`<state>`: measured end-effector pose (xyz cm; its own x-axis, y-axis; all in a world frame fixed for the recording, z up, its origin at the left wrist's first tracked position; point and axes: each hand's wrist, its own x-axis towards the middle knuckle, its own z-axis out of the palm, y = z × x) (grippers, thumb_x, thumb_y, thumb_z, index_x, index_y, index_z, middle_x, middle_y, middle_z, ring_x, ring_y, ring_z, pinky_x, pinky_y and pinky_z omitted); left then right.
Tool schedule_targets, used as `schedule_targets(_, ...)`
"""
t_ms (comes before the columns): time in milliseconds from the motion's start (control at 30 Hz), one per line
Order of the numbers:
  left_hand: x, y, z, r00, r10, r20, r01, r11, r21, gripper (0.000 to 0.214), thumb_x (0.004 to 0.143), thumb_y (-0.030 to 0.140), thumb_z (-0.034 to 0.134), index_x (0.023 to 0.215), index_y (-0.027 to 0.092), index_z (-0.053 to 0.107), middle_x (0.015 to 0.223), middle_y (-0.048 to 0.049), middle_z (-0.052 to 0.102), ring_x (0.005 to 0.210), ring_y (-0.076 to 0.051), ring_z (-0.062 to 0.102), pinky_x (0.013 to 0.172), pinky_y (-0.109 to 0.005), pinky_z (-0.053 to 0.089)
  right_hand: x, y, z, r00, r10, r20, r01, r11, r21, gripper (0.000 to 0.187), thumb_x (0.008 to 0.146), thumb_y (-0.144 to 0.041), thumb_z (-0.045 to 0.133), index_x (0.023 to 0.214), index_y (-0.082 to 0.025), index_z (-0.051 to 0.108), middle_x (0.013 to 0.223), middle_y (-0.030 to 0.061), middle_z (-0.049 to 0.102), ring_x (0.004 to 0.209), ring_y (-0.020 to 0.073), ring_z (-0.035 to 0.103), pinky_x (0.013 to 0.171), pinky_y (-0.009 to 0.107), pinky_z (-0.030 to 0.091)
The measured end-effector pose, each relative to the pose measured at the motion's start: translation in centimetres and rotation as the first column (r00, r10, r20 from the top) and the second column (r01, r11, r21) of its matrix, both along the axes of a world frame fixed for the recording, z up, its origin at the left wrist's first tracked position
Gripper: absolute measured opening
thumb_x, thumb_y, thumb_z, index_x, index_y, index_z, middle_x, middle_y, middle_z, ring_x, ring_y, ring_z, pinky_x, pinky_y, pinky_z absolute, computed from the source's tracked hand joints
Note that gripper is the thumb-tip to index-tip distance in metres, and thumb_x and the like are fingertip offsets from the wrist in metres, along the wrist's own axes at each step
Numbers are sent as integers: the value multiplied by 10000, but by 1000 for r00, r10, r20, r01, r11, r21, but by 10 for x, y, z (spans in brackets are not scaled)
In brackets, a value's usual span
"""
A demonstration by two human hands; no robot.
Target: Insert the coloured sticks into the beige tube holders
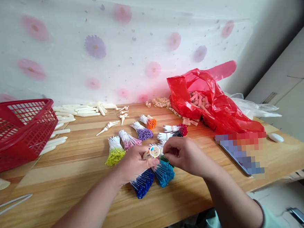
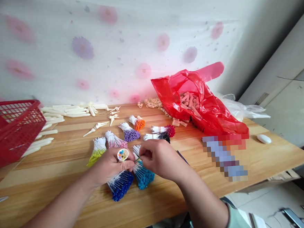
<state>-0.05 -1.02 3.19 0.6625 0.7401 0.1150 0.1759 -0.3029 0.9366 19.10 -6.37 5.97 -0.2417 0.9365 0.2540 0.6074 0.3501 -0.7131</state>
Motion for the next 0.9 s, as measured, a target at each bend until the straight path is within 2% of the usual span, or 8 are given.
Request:
schedule_targets(100, -7, 3, 0, 992, 52, 119, -45, 997, -60, 243, 801, 288, 604, 606, 144, 591, 587, 9, 577, 597, -114, 511, 601, -237, 398, -12, 23, -3, 968, 30, -251, -41, 998, -37, 58, 730, -136, 586, 761, -156, 631, 627, -24, 582, 543, 74, 487, 511, 188, 383)
schedule_targets(200, -14, 8, -1, 960, 148, 238, -131, 988, -87, 280, 823, 335, 593, 617, 146, 582, 609, 5, 563, 629, -118, 489, 627, -247, 374, -20, 38, -5, 877, 51, -478, -91, 994, -62, 63, 733, -185, 637, 789, -158, 646, 694, 0, 649, 610, 95, 572, 596, 220, 459)
schedule_targets(333, -17, 11, -5, 937, 198, 288, -169, 978, -122, 270, 837, 354, 594, 665, 146, 591, 629, 1, 572, 646, -124, 499, 657, -261, 375, -27, 44, -6, 772, 56, -633, -150, 984, -96, 78, 751, -229, 674, 803, -169, 672, 709, 1, 679, 625, 98, 609, 627, 230, 490)
schedule_targets(467, -16, 10, -9, 928, 191, 319, -139, 974, -180, 293, 819, 392, 621, 668, 142, 595, 625, -1, 560, 638, -121, 487, 628, -254, 360, -29, 44, -11, 724, 88, -684, -172, 983, -56, 124, 781, -270, 683, 865, -184, 712, 683, 5, 687, 617, 107, 620, 618, 240, 504)
schedule_targets(567, -14, 7, -10, 916, 163, 366, -71, 966, -250, 304, 794, 417, 650, 683, 140, 597, 596, -2, 554, 619, -119, 487, 601, -247, 363, -26, 44, -16, 694, 165, -701, -224, 975, 7, 122, 795, -275, 683, 885, -198, 713, 710, 12, 696, 640, 117, 629, 630, 253, 513)
schedule_targets(700, -12, 5, -11, 933, 63, 355, 42, 959, -281, 311, 769, 442, 673, 748, 139, 604, 587, -5, 583, 553, -109, 491, 544, -235, 369, -18, 41, -19, 747, 313, -587, -305, 945, 116, 62, 822, -245, 659, 806, -186, 646, 739, 8, 655, 692, 118, 612, 662, 253, 488)
schedule_targets(800, -12, 9, -13, 963, 87, 255, -48, 986, -158, 302, 792, 434, 646, 743, 137, 625, 673, -36, 626, 652, -147, 561, 608, -260, 422, -13, 34, -13, 797, 320, -512, -283, 947, 152, 70, 877, -235, 584, 822, -191, 583, 736, 7, 628, 675, 120, 596, 636, 257, 478)
schedule_targets(900, -13, 15, -15, 953, 247, 176, -255, 967, 24, 285, 807, 400, 627, 693, 139, 612, 644, -13, 585, 617, -138, 540, 588, -254, 418, -6, 14, -2, 829, 235, -508, -60, 940, 335, 35, 878, -175, 568, 861, -204, 575, 787, 21, 633, 733, 138, 606, 650, 268, 488)
